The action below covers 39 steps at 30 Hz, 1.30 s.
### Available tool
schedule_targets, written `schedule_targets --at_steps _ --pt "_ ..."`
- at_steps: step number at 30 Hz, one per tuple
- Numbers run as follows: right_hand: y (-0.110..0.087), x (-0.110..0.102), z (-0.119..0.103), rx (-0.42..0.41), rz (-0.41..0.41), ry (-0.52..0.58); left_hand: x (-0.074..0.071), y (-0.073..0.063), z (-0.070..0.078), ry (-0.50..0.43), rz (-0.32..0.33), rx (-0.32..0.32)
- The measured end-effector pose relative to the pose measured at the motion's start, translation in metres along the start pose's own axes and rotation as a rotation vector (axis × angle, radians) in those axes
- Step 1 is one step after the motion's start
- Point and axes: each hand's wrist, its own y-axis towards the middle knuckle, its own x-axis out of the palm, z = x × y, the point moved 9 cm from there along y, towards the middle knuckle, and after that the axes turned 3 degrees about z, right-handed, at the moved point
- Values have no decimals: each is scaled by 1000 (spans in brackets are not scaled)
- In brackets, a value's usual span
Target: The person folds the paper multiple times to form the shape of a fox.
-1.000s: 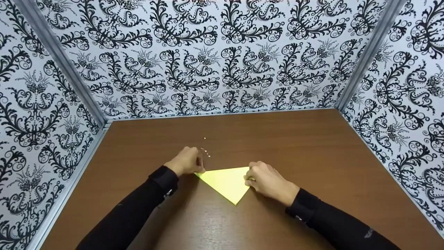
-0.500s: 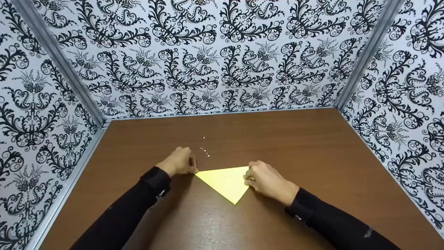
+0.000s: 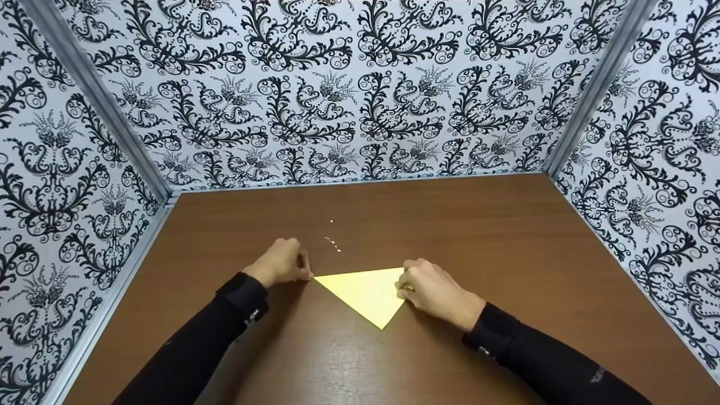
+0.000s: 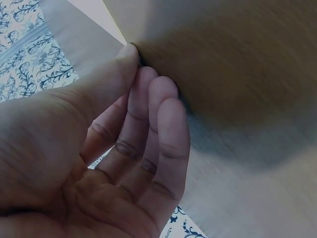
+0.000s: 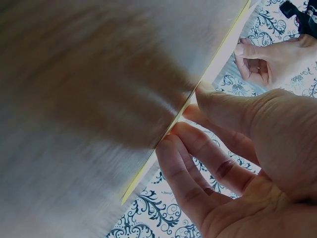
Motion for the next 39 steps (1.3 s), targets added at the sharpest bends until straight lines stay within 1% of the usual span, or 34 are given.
schedule_targets --at_steps 3,6,8,11,14,18,21,23,27,30,34,39 --pt "0 0 1 1 3 5 -1 0 2 3 10 3" --pt "0 0 0 -2 10 6 -4 1 6 13 24 19" --pt "-1 0 0 0 12 7 -8 1 9 21 44 32" --pt "-1 0 1 7 12 2 -14 1 16 20 85 35" --pt "0 -1 1 10 12 0 -13 0 25 -2 121 49" --pt "0 -1 0 4 19 6 -4 -4 43 -17 155 118" --pt "0 -1 0 -1 24 6 7 -5 54 -14 169 142" --pt "0 -1 0 1 22 3 15 -4 60 -10 173 136" --pt "-1 1 0 4 10 -1 27 -3 72 10 171 157" --pt "-1 2 0 -1 6 -8 34 -1 79 22 158 161" --pt "0 1 -2 -10 11 -19 41 2 82 28 141 141" --pt "1 -1 -3 -28 21 -23 43 4 83 39 141 113"
